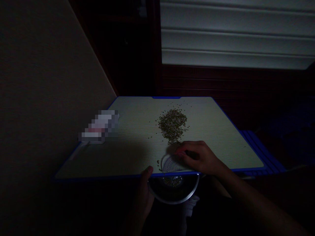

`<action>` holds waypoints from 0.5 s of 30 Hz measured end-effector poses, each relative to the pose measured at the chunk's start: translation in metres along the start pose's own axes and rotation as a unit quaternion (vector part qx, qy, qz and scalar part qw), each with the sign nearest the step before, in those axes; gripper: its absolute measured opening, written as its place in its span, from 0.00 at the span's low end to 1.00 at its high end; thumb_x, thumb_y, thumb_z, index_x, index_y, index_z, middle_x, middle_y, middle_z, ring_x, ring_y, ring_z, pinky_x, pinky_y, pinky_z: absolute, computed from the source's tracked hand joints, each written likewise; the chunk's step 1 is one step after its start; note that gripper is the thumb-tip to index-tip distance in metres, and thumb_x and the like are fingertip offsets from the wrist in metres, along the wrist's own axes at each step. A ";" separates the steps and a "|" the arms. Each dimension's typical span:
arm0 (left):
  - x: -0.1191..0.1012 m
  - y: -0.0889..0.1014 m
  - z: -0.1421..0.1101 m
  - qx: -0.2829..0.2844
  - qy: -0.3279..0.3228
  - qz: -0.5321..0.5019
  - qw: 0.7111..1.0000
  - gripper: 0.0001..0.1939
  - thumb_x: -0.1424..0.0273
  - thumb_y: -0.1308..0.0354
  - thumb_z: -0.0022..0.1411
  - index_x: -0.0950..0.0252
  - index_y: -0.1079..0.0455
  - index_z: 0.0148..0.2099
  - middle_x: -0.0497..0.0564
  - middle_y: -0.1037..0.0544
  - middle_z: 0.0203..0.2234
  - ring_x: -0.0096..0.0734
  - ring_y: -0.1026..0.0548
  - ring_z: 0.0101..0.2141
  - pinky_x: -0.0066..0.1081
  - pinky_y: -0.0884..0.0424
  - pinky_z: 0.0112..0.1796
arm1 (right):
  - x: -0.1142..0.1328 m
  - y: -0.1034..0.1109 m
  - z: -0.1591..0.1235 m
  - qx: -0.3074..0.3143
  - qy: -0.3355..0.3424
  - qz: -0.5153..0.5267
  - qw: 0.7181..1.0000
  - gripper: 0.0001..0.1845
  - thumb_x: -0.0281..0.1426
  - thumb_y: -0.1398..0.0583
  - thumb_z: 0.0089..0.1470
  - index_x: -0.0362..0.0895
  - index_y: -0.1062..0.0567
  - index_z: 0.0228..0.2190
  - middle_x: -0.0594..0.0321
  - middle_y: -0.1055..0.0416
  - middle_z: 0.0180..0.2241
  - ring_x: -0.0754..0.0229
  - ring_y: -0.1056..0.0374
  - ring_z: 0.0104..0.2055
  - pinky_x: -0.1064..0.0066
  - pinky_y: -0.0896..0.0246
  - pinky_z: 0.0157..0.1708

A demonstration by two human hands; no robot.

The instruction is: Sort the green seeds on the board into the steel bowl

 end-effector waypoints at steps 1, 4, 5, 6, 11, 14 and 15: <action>0.000 -0.001 -0.001 0.003 0.001 0.000 1.000 0.08 0.69 0.36 0.53 0.66 0.25 0.36 0.54 0.17 0.35 0.46 0.23 0.48 0.40 0.27 0.48 | 0.000 0.000 0.000 0.000 0.001 0.000 1.000 0.08 0.32 0.42 0.58 0.44 0.23 0.37 0.62 0.23 0.33 0.62 0.28 0.33 0.70 0.35 0.33; 0.000 0.001 -0.001 -0.011 0.004 -0.001 1.000 0.06 0.69 0.37 0.54 0.65 0.26 0.35 0.54 0.17 0.35 0.45 0.22 0.47 0.39 0.27 0.48 | -0.001 0.000 -0.001 0.001 0.002 0.002 1.000 0.08 0.31 0.41 0.58 0.45 0.22 0.37 0.62 0.22 0.33 0.62 0.28 0.33 0.70 0.34 0.33; 0.002 0.001 -0.001 -0.011 0.013 0.000 1.000 0.06 0.69 0.37 0.54 0.66 0.26 0.35 0.54 0.17 0.34 0.45 0.22 0.47 0.39 0.27 0.47 | -0.001 -0.001 -0.001 0.001 0.002 0.003 1.000 0.08 0.31 0.41 0.58 0.45 0.22 0.37 0.62 0.22 0.33 0.62 0.28 0.33 0.70 0.34 0.34; 0.003 0.001 -0.001 -0.009 0.017 -0.001 1.000 0.06 0.69 0.37 0.55 0.66 0.26 0.35 0.54 0.17 0.34 0.46 0.22 0.46 0.40 0.27 0.47 | -0.001 0.000 -0.001 -0.001 0.002 0.003 1.000 0.08 0.31 0.41 0.58 0.45 0.22 0.38 0.62 0.22 0.34 0.62 0.28 0.33 0.70 0.34 0.34; -0.002 -0.004 -0.002 0.009 -0.003 -0.010 1.000 0.08 0.70 0.39 0.57 0.66 0.26 0.40 0.54 0.17 0.35 0.44 0.23 0.48 0.39 0.28 0.49 | -0.003 0.005 0.000 -0.033 -0.004 -0.032 0.999 0.09 0.30 0.42 0.60 0.45 0.22 0.39 0.61 0.22 0.36 0.62 0.28 0.35 0.70 0.33 0.36; -0.004 -0.006 -0.004 0.010 -0.008 -0.005 1.000 0.07 0.70 0.38 0.56 0.65 0.27 0.38 0.53 0.17 0.34 0.45 0.23 0.49 0.39 0.28 0.49 | -0.002 0.005 0.001 -0.034 -0.003 -0.044 0.998 0.09 0.31 0.43 0.61 0.46 0.22 0.40 0.61 0.22 0.36 0.61 0.27 0.36 0.69 0.33 0.37; -0.005 -0.005 -0.004 0.001 -0.010 0.000 1.000 0.06 0.70 0.38 0.56 0.65 0.27 0.38 0.53 0.17 0.34 0.45 0.23 0.48 0.39 0.28 0.48 | -0.002 0.004 0.002 -0.031 -0.004 -0.045 0.998 0.09 0.31 0.43 0.61 0.46 0.22 0.40 0.61 0.22 0.36 0.61 0.27 0.36 0.69 0.33 0.36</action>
Point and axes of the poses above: each hand's wrist, its own z-axis towards the middle knuckle, its own y-axis out of the back of the hand, x = y × z, the point moved 10 cm from there along z, towards the middle knuckle
